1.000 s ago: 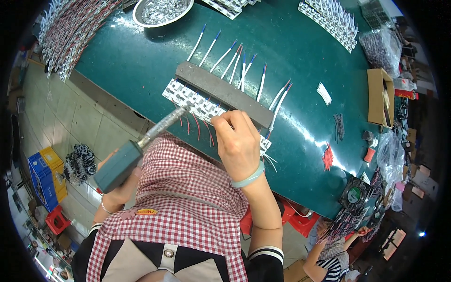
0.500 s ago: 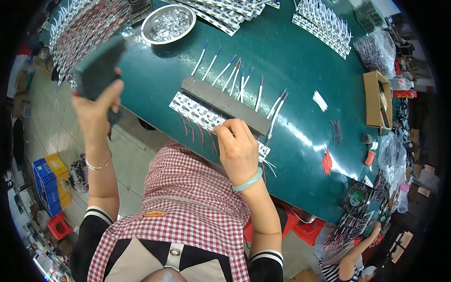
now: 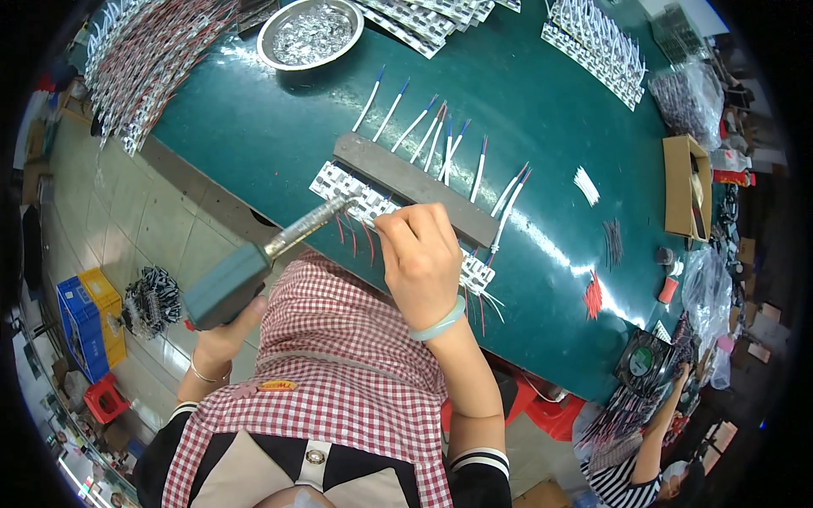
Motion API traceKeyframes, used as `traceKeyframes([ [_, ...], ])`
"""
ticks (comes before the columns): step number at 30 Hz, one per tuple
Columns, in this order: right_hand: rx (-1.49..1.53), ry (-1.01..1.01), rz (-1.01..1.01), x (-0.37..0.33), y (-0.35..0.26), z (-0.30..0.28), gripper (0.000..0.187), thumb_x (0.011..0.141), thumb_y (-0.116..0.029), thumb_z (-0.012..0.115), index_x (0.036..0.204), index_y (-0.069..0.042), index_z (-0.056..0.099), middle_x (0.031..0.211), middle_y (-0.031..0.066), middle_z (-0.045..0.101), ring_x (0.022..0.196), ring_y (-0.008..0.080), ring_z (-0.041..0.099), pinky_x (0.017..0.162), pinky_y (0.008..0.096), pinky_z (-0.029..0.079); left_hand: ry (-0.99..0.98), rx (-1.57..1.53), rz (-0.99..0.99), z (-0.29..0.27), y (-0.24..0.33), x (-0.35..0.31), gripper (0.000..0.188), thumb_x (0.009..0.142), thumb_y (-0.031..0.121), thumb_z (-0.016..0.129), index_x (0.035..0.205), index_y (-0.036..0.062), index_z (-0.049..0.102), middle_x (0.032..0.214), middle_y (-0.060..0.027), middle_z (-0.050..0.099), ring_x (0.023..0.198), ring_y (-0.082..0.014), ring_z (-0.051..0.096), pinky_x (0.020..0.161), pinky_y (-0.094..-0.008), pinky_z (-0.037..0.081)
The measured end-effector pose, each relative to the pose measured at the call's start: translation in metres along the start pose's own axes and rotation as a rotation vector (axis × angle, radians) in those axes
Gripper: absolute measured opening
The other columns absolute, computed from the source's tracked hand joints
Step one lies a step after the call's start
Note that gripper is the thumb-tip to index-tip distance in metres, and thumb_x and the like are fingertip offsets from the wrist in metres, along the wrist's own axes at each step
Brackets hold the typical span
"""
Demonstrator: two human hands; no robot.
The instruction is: The person solders wires onto circuit board strips using a soldering tool, picking up and positioning wires onto the board contacts by hand. The person also arranges circuit boards and metal weights on the work table.
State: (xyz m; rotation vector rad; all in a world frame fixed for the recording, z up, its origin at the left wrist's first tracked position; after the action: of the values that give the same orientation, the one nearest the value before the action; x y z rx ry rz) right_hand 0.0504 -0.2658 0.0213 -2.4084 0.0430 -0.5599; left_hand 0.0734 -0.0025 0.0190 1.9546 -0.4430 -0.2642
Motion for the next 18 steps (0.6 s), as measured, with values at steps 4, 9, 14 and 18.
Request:
traceKeyframes([
  [4, -0.029, -0.019, -0.007, -0.001, -0.001, 0.002, 0.017, 0.073, 0.006, 0.077, 0.086, -0.004, 0.070, 0.086, 0.0084, 0.064, 0.081, 0.0276, 0.060, 0.071, 0.0379, 0.049, -0.056, 0.057, 0.078, 0.005, 0.014, 0.007, 0.028, 0.073, -0.002, 0.077, 0.099, -0.0067, 0.068, 0.089, -0.0152, 0.070, 0.073, -0.0253, 0.070, 0.067, -0.0303, 0.055],
  [9, -0.072, -0.012, -0.021, -0.001, -0.001, 0.003, 0.019, 0.073, 0.005, 0.078, 0.088, -0.005, 0.071, 0.085, 0.0077, 0.063, 0.081, 0.0268, 0.060, 0.070, 0.0372, 0.049, -0.056, 0.064, 0.154, 0.005, 0.013, 0.008, 0.024, 0.070, -0.006, 0.074, 0.093, -0.0070, 0.066, 0.087, -0.0160, 0.069, 0.074, -0.0264, 0.069, 0.068, -0.0309, 0.055],
  [14, -0.082, -0.008, -0.017, 0.000, -0.001, 0.003, 0.019, 0.072, 0.004, 0.078, 0.088, -0.005, 0.072, 0.085, 0.0075, 0.063, 0.081, 0.0266, 0.060, 0.069, 0.0369, 0.049, -0.070, 0.068, 0.154, 0.007, 0.011, 0.008, 0.024, 0.068, -0.007, 0.073, 0.091, -0.0063, 0.065, 0.085, -0.0156, 0.068, 0.072, -0.0269, 0.069, 0.066, -0.0305, 0.054],
  [18, -0.090, -0.007, -0.018, -0.002, 0.000, 0.004, 0.020, 0.072, 0.004, 0.078, 0.088, -0.005, 0.072, 0.084, 0.0075, 0.062, 0.080, 0.0266, 0.060, 0.068, 0.0369, 0.049, -0.065, 0.100, 0.142, 0.008, 0.008, 0.006, 0.023, 0.066, -0.008, 0.072, 0.088, -0.0053, 0.064, 0.082, -0.0154, 0.067, 0.070, -0.0272, 0.067, 0.065, -0.0301, 0.053],
])
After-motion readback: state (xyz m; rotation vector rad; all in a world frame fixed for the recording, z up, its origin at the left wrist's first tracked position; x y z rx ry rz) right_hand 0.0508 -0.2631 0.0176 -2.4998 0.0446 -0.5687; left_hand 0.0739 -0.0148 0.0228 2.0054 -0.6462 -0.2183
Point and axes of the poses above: each hand's wrist, its own x-axis towards the middle knuckle, its own z-axis out of the palm, y = z × x, the point moved 5 cm from there along x, towards the middle knuckle
